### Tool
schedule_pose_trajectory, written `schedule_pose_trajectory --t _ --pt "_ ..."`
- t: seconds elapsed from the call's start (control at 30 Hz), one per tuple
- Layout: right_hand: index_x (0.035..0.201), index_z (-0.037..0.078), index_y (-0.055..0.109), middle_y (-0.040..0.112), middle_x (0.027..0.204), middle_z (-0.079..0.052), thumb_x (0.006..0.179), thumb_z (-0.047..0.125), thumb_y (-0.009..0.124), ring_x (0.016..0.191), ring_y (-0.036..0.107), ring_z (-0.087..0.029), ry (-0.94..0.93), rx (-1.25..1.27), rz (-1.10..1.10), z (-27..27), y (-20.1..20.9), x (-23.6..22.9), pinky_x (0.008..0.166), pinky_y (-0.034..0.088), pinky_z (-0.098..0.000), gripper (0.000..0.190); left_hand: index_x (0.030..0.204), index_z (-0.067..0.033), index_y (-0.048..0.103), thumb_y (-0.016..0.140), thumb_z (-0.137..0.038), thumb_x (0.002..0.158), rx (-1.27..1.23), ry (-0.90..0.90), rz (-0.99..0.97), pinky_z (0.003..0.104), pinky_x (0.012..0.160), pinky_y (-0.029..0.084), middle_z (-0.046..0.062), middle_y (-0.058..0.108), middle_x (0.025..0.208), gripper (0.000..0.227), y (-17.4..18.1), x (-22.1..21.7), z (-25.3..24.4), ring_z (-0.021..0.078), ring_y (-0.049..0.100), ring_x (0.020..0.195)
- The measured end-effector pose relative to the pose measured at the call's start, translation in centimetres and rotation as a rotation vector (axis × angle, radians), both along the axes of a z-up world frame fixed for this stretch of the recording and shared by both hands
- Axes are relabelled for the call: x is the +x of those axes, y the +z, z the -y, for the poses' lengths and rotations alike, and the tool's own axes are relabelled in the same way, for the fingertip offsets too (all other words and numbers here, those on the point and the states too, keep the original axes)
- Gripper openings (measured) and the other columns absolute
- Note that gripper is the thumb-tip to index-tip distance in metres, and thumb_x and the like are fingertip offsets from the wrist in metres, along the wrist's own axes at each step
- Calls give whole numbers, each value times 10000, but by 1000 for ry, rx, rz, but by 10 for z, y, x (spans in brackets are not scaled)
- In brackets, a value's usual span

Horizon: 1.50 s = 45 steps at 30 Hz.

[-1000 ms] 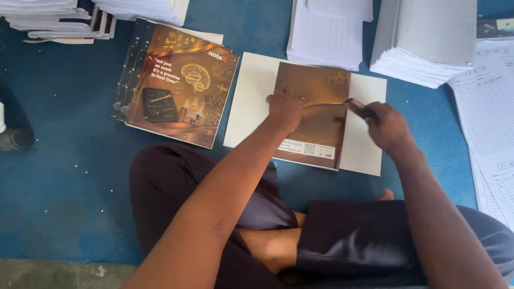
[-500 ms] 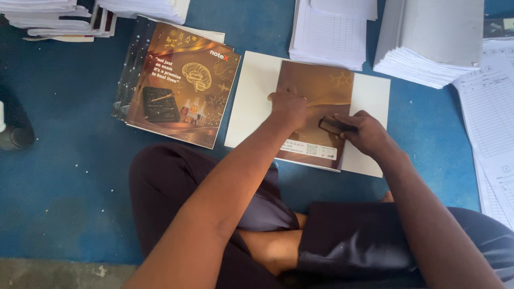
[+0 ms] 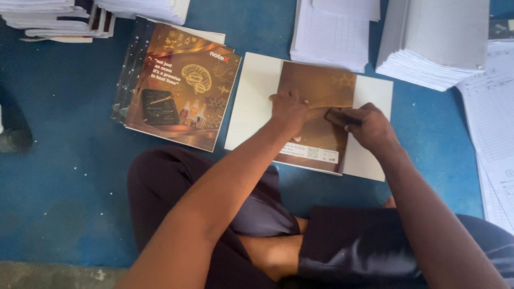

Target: The person sits on the floor and inserts printed covers into white book covers. They align the cover, press it into place, and use a wooden tool to smooth the edges and crease the spine. The person repeats this process for multiple books, stacking the finished items to the left.

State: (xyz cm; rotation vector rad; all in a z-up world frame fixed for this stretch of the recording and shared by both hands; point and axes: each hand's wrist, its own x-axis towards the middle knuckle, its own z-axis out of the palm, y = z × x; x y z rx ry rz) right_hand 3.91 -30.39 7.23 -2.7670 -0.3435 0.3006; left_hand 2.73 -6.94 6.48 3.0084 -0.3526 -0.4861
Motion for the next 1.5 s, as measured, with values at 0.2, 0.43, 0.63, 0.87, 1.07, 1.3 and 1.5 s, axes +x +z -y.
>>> schedule_pose_trajectory --t 0.2,0.43,0.63,0.87,1.07,1.3,1.5 --pt "1361 294 698 640 1199 -151 845 157 814 1106 637 -352 -79 29 90 3 -12 23 968 506 -441 546 1504 -192 505 974 -401 593 11 10 -39 639 1001 439 172 498 1406 1046 -6 3 1 435 449 1319" --pt "1388 239 698 652 1186 -184 841 167 827 1074 659 -369 -133 75 195 9 -34 50 960 515 -445 566 1487 -216 527 959 -389 627 -20 16 -20 652 1018 410 162 504 1404 978 -13 2 -1 427 423 1346" --pt "1360 209 714 636 1227 -214 819 176 852 1099 651 -390 -252 93 237 10 -48 75 965 509 -453 559 1505 -231 472 962 -410 613 6 15 -44 653 1019 399 169 451 1445 1033 -9 2 0 426 347 1388" --pt "1370 207 715 625 1250 -228 837 178 856 1140 631 -404 -288 55 289 10 -53 90 992 493 -464 552 1516 -233 468 966 -386 609 -15 30 -56 651 1044 392 153 447 1444 1046 -5 0 -1 409 346 1395" --pt "1359 271 701 621 1259 -172 825 209 856 1155 622 -378 -349 31 208 3 -39 86 975 481 -471 559 1507 -226 482 966 -388 600 -29 46 -38 655 1038 389 156 458 1423 1042 -8 -1 -1 417 364 1371" --pt "1330 314 718 666 1155 -196 842 175 814 1081 666 -387 -116 -111 89 0 -20 81 944 528 -480 516 1505 -222 493 967 -395 595 -18 60 -40 639 1035 387 154 473 1414 1040 -7 -2 1 412 391 1350" --pt "1290 295 734 692 1072 -208 882 156 758 1010 704 -397 68 -188 42 2 -11 52 918 570 -484 432 1491 -224 508 969 -358 596 -34 60 -20 651 1037 376 130 489 1416 1016 -4 -5 0 399 401 1349"
